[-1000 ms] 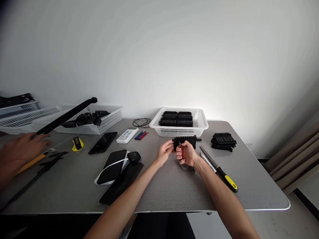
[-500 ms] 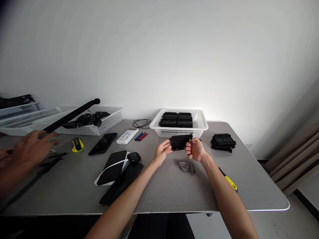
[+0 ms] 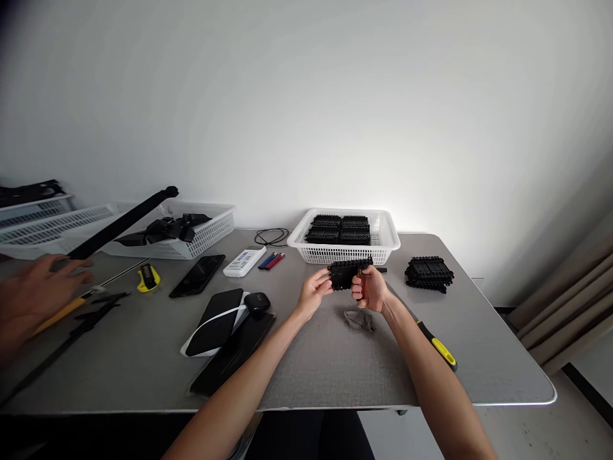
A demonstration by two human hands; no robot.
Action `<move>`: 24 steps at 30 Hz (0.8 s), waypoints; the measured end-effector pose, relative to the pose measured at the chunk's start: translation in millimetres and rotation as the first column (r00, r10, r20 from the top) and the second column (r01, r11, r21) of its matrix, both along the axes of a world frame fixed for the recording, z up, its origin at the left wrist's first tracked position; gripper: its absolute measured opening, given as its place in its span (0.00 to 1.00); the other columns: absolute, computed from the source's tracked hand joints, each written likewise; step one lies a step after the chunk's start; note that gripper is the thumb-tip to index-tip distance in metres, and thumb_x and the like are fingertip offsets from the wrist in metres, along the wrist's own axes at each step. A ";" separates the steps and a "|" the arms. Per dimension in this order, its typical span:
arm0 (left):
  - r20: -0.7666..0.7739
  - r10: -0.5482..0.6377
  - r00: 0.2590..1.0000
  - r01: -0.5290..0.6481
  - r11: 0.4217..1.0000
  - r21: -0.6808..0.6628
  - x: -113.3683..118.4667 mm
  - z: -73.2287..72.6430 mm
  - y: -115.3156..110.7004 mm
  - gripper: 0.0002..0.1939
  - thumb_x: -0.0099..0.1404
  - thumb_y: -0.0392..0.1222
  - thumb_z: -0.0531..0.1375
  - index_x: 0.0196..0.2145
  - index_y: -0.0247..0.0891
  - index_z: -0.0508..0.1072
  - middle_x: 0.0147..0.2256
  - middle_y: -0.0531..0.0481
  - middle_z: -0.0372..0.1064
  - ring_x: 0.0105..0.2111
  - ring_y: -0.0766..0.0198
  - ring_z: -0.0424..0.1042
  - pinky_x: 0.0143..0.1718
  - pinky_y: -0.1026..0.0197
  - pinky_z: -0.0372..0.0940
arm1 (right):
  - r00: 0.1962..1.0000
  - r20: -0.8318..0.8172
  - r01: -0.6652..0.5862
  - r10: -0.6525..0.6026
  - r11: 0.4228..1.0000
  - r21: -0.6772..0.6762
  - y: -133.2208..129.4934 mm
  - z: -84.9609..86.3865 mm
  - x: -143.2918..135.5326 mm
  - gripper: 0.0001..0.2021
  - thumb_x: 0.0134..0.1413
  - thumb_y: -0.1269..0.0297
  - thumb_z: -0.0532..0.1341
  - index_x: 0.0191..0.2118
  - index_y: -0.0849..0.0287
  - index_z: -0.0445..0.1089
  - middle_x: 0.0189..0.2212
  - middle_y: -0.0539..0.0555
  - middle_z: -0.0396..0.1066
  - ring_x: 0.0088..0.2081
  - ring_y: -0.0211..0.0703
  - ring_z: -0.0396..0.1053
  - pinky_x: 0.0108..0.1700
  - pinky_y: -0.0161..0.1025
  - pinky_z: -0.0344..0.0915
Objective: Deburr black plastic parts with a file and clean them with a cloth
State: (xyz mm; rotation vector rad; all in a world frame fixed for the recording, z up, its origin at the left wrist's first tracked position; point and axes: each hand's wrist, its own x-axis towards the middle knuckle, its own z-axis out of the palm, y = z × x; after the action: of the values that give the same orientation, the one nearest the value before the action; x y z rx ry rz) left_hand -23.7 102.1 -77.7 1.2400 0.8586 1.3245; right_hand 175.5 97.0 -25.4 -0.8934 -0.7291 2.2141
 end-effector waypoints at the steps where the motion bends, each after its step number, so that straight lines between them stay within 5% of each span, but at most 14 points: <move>1: -0.005 -0.006 1.000 0.006 1.000 0.004 0.7 -0.2 -0.5 0.31 0.52 0.57 0.68 0.49 0.36 0.71 0.40 0.39 0.78 0.40 0.54 0.77 0.43 0.53 0.71 | 1.000 0.008 -0.010 0.010 1.000 0.001 -0.8 -0.1 -2.6 0.12 0.42 0.55 0.51 0.27 0.54 0.47 0.20 0.45 0.45 0.20 0.35 0.43 0.22 0.31 0.32; 16: 0.028 -0.054 0.998 0.054 0.998 0.012 13.7 -4.6 -2.7 0.21 0.56 0.44 0.66 0.47 0.36 0.75 0.39 0.43 0.78 0.40 0.55 0.77 0.47 0.50 0.71 | 0.982 0.070 -0.181 0.173 0.976 0.123 -16.6 0.7 -27.8 0.14 0.52 0.50 0.53 0.28 0.56 0.54 0.23 0.46 0.50 0.22 0.34 0.46 0.20 0.30 0.36; 19: 0.102 -0.001 0.995 0.004 0.999 -0.037 8.4 -7.8 1.9 0.24 0.55 0.45 0.67 0.48 0.36 0.72 0.39 0.42 0.78 0.40 0.54 0.77 0.47 0.48 0.70 | 0.990 0.132 -0.078 0.049 0.971 0.225 -16.4 1.6 -24.9 0.18 0.51 0.45 0.57 0.30 0.56 0.56 0.23 0.46 0.53 0.23 0.34 0.49 0.19 0.30 0.40; 24: 0.256 0.080 0.963 -0.053 0.992 -0.111 -3.4 -9.9 10.2 0.24 0.54 0.42 0.68 0.48 0.39 0.70 0.34 0.49 0.76 0.37 0.60 0.77 0.51 0.45 0.68 | 0.926 0.168 0.252 -0.338 0.885 0.393 -6.3 -7.8 -18.3 0.20 0.45 0.52 0.64 0.30 0.53 0.51 0.21 0.41 0.43 0.20 0.32 0.41 0.20 0.29 0.35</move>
State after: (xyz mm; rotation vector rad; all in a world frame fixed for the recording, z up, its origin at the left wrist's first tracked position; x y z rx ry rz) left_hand -27.1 112.3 -87.6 0.9388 0.7752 1.4416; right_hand 157.3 90.7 -33.2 -1.0047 -1.0017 1.6488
